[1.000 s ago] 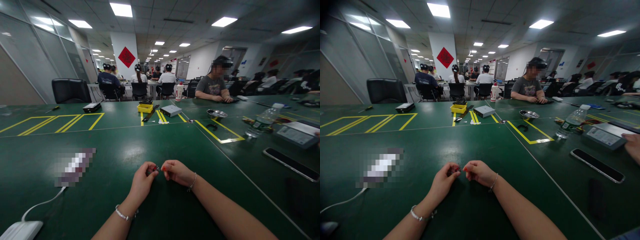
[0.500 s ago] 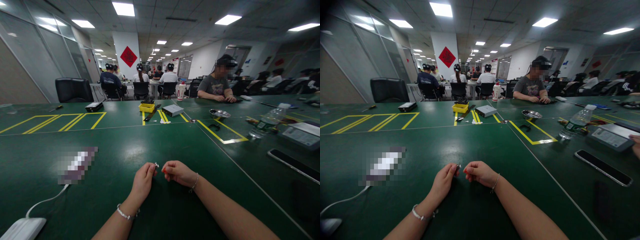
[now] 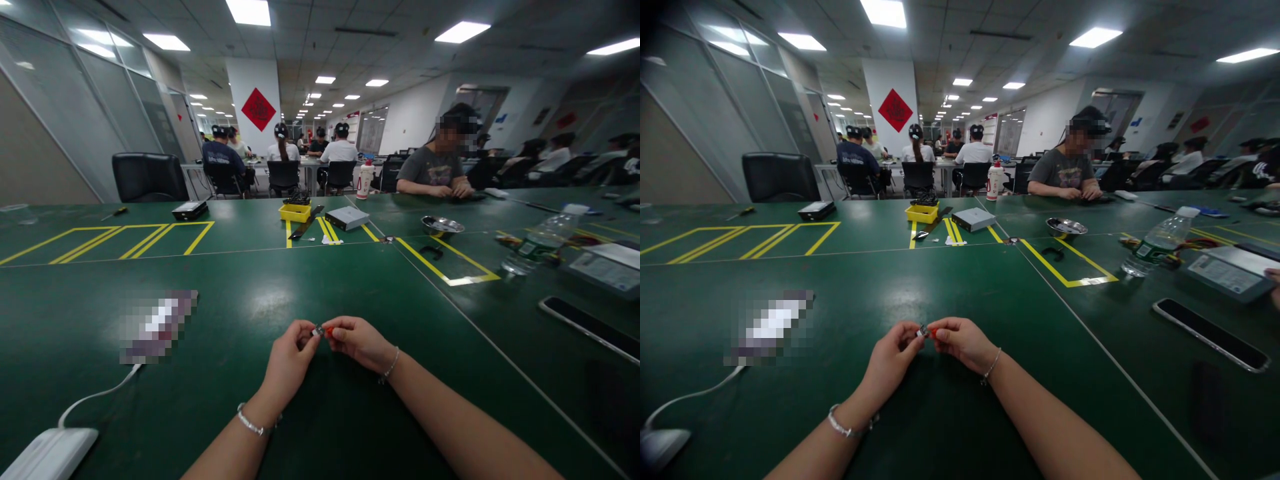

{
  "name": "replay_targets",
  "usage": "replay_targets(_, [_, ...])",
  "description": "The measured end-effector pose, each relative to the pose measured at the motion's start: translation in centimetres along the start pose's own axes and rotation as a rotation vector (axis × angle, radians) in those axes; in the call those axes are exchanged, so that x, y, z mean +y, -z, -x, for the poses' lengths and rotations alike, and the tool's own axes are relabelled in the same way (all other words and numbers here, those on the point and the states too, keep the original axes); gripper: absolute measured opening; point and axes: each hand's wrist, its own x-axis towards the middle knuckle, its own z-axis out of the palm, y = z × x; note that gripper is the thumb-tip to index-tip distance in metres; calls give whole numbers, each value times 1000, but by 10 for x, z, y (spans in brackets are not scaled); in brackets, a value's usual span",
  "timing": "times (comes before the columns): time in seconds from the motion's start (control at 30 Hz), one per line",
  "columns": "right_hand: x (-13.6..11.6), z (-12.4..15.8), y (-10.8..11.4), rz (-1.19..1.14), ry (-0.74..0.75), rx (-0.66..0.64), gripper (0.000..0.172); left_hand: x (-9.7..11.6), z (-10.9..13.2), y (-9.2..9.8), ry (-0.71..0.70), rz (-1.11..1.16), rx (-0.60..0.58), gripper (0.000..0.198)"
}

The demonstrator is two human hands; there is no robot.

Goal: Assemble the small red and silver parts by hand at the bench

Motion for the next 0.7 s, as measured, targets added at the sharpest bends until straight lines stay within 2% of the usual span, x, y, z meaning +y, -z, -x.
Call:
replay_targets(0.13, [4, -1, -6, 12, 34, 92, 28, 7, 2, 2, -48, -160, 67, 12])
replay_targets(0.27, [7, -2, -13, 100, 118, 192, 23, 9, 3, 3, -95, -291, 63, 13])
replay_targets(0.37, [8, -2, -18, 187, 169, 254, 21, 8, 4, 3, -116, -339, 62, 14])
replay_targets(0.47, [9, -3, -19, 165, 171, 311, 23, 8, 4, 3, -123, -355, 80, 15])
replay_targets(0.57, [11, -4, -18, 106, 187, 332, 26, 10, 5, 2, -132, -361, 91, 14])
replay_targets(0.7, [13, -3, -19, 148, 198, 292, 30, 11, 5, 3, -152, -372, 83, 14])
